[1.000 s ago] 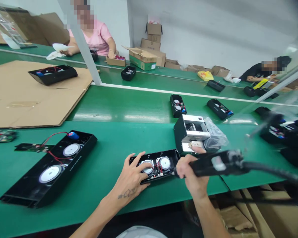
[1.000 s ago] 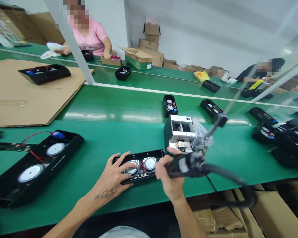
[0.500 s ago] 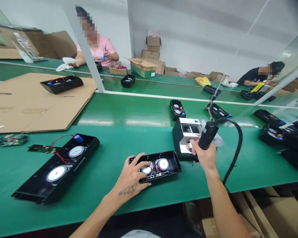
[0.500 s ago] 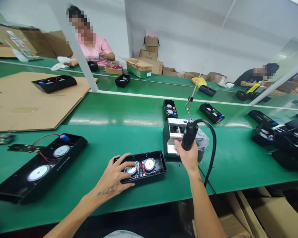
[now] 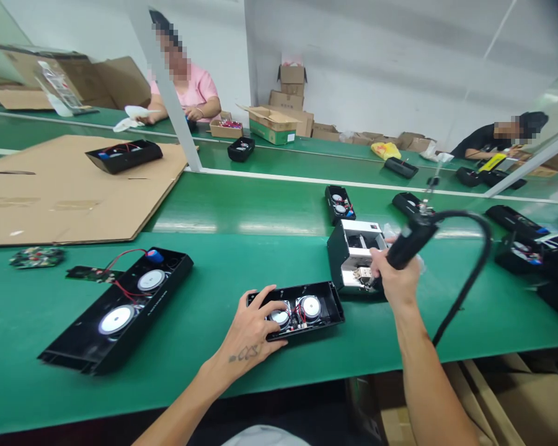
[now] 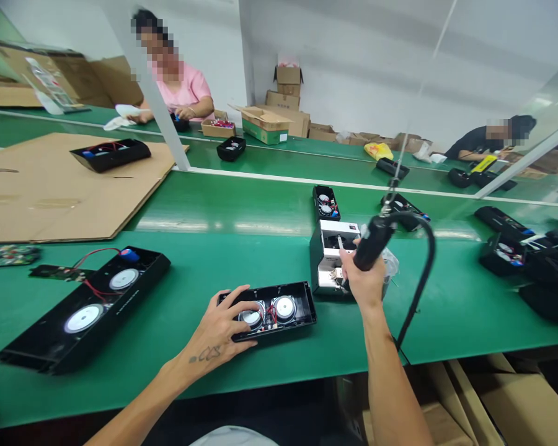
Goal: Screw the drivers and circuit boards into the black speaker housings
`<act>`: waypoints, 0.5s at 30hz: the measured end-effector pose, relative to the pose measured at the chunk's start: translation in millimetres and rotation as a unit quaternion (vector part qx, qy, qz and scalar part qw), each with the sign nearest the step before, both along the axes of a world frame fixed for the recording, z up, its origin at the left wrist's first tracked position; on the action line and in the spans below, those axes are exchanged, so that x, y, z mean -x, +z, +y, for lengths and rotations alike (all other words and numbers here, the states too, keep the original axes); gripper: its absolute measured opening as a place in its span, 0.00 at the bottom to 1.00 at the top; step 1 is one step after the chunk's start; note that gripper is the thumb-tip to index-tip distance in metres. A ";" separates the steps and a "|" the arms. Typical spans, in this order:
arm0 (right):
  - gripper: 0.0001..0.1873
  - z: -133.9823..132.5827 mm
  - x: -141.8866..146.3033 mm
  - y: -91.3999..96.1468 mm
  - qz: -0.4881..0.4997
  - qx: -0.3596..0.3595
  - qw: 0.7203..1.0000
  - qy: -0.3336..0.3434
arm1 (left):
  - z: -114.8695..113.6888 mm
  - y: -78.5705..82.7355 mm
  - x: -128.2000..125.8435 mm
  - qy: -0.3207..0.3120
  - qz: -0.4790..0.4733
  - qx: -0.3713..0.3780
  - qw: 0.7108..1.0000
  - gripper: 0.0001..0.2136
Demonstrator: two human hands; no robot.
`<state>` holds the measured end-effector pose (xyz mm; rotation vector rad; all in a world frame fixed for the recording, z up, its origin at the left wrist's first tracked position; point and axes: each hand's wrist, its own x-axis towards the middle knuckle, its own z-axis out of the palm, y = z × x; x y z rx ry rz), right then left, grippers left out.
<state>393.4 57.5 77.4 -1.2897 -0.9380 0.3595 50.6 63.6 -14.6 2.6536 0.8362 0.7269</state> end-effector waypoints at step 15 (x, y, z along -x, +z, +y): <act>0.18 -47.9 165.3 3.9 0.139 -0.108 0.933 0.314 | -6.6 0.7 0.0 0.005 0.024 0.017 1.000 0.07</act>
